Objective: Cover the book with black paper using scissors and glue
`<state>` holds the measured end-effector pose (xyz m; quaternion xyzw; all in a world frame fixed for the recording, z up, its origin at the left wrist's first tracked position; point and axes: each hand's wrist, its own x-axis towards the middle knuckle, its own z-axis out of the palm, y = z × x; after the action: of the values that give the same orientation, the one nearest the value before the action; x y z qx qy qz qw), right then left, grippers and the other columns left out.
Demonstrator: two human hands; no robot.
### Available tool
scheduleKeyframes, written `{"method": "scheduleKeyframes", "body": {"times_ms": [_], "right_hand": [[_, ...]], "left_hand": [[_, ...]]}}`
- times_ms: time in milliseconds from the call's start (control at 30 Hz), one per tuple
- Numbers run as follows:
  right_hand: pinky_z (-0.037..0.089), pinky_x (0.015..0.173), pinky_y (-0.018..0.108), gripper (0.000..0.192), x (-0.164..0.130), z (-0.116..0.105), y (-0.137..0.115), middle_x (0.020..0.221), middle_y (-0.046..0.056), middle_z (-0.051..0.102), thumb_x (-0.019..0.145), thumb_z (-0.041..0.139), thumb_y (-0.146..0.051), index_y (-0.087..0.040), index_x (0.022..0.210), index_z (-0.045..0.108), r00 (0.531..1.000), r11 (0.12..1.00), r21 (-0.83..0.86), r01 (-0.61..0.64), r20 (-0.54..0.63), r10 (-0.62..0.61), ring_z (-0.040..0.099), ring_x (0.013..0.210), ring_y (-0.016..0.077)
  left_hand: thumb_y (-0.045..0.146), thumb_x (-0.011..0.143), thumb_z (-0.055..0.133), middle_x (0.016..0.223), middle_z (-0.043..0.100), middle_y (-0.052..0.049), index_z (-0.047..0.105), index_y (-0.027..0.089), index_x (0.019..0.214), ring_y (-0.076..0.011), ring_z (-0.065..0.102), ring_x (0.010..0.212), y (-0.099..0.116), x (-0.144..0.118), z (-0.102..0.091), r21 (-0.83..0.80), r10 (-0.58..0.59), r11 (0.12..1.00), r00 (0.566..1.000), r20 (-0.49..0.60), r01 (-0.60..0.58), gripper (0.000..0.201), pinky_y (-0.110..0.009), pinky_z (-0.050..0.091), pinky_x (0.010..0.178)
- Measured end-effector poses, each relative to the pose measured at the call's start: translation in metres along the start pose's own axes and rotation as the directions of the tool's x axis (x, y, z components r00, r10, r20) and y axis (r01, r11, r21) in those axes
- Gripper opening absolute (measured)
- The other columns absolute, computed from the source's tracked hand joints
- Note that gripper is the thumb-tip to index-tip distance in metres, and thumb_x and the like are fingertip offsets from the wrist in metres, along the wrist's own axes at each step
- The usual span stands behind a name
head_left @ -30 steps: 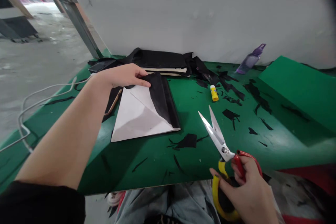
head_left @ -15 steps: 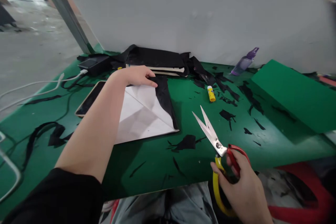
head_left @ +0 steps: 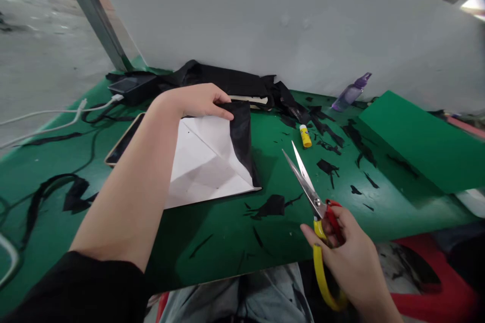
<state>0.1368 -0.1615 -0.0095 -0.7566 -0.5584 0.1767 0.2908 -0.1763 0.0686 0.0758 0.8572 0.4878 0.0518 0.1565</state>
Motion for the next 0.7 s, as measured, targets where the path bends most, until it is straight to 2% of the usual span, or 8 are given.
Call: {"method": "scheduleKeyframes", "body": {"times_ms": [100,200,300,400,533,700], "right_hand": [[0.049,0.058,0.025,0.049,0.002,0.001,-0.001,0.072,-0.003,0.056,0.065,0.067,-0.062,-0.024,0.093,0.051,1.000,0.995,-0.097,-0.016,-0.010,0.015,0.057,0.061,0.0134],[0.048,0.061,0.029,0.046,0.008,0.001,0.002,0.076,-0.002,0.058,0.067,0.064,-0.062,-0.026,0.092,0.050,1.000,0.972,-0.233,-0.015,-0.022,0.010,0.058,0.065,0.0156],[0.045,0.058,0.032,0.045,0.019,-0.001,0.005,0.079,-0.002,0.060,0.067,0.062,-0.064,-0.027,0.089,0.049,0.997,0.915,-0.397,-0.064,-0.070,0.040,0.058,0.065,0.0187],[0.044,0.060,0.035,0.047,0.032,-0.006,0.011,0.080,0.001,0.062,0.066,0.060,-0.066,-0.027,0.090,0.049,0.991,0.859,-0.495,-0.131,-0.100,0.094,0.059,0.068,0.0229],[0.044,0.064,0.037,0.049,0.045,-0.010,0.019,0.082,0.004,0.064,0.068,0.057,-0.067,-0.026,0.093,0.051,0.986,0.824,-0.540,-0.168,-0.109,0.129,0.060,0.074,0.0265],[0.044,0.062,0.036,0.049,0.051,-0.008,0.023,0.082,0.005,0.064,0.070,0.053,-0.068,-0.025,0.094,0.052,0.985,0.836,-0.522,-0.170,-0.121,0.125,0.060,0.073,0.0263]], "left_hand": [[0.057,0.077,0.054,0.074,0.062,0.000,0.068,0.022,0.094,-0.0139,0.051,0.059,0.008,-0.004,-0.005,-0.057,-0.063,0.996,0.998,0.020,0.064,0.042,-0.027,0.032,0.057],[0.053,0.075,0.059,0.083,0.068,0.000,0.069,0.022,0.094,-0.0147,0.057,0.067,0.010,-0.006,-0.006,-0.130,-0.058,0.990,0.998,-0.001,0.057,0.037,-0.025,0.037,0.061],[0.050,0.072,0.063,0.091,0.070,0.000,0.069,0.023,0.096,-0.0161,0.062,0.076,0.012,-0.007,-0.007,-0.176,-0.053,0.983,0.998,-0.027,0.047,0.037,-0.024,0.042,0.067],[0.049,0.072,0.063,0.097,0.070,-0.002,0.069,0.022,0.099,-0.0178,0.063,0.083,0.013,-0.008,-0.007,-0.154,-0.061,0.987,0.997,-0.046,0.054,0.038,-0.025,0.044,0.070],[0.049,0.071,0.064,0.108,0.068,-0.005,0.067,0.022,0.106,-0.0213,0.063,0.093,0.012,-0.004,-0.003,-0.083,-0.112,0.991,0.991,-0.076,0.106,0.044,-0.027,0.045,0.074],[0.043,0.068,0.067,0.109,0.068,-0.005,0.063,0.022,0.111,-0.0222,0.063,0.092,0.007,0.005,0.010,0.002,-0.150,0.989,0.988,-0.036,0.150,0.047,-0.028,0.046,0.071]]}}
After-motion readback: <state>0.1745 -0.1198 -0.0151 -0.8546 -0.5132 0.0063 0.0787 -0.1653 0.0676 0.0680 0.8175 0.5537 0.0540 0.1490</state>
